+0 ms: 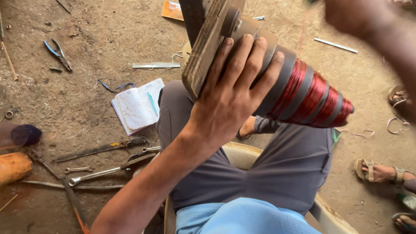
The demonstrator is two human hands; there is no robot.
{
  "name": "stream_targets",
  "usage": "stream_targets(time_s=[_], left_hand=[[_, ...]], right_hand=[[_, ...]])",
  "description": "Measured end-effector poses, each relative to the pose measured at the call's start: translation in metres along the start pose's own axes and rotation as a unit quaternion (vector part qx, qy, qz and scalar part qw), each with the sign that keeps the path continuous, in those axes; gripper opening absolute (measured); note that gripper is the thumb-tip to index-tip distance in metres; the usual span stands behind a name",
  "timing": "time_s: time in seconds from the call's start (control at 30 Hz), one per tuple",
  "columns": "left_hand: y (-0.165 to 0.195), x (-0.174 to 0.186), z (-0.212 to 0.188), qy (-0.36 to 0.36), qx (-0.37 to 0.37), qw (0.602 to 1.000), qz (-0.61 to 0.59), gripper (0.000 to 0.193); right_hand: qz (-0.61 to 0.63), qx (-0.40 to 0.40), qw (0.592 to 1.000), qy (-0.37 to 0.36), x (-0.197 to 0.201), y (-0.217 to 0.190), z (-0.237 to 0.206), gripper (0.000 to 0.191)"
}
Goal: The person holds a cylindrical core with red wire and repeatedly wraps the wire around it by hand. The person rotates the core and guides the wire to form tight, even layers. The task continues with consistent hand movements to maintain uniform winding.
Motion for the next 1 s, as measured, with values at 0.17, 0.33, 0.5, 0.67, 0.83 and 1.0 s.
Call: stream_targets(time_s=[0.17, 0.33, 0.5, 0.67, 0.83, 1.0], left_hand=[[-0.011, -0.016, 0.007, 0.036, 0.049, 0.998, -0.012, 0.059], [-0.025, -0.027, 0.015, 0.045, 0.084, 0.994, -0.045, 0.064], [-0.016, -0.023, 0.031, 0.018, 0.112, 0.994, 0.008, 0.063], [-0.008, -0.011, 0.036, 0.034, 0.09, 0.995, 0.028, 0.058], [-0.003, 0.005, 0.009, 0.034, 0.049, 0.998, 0.015, 0.056], [-0.007, 0.004, -0.01, 0.026, 0.06, 0.998, -0.023, 0.065]], right_hand=[[0.238, -0.133, 0.962, -0.031, -0.156, -0.086, -0.067, 0.025], [0.434, -0.073, 0.898, -0.009, -0.101, -0.198, -0.113, 0.024], [0.474, -0.007, 0.874, -0.105, 0.079, -0.165, -0.121, 0.011], [0.5, -0.114, 0.857, -0.05, 0.142, -0.072, -0.092, 0.022], [-0.06, -0.036, 0.997, 0.043, 0.108, -0.009, 0.005, 0.018], [0.14, -0.087, 0.985, -0.055, -0.04, -0.098, -0.026, 0.014]])
Point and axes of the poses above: each hand's wrist, its own z-axis towards the middle knuckle, its own x-axis out of the back of the hand, y = z × x, the point moved 2 cm from there along z, towards the middle knuckle, and after that the axes turned 7 degrees about -y, right-handed, at the moved point
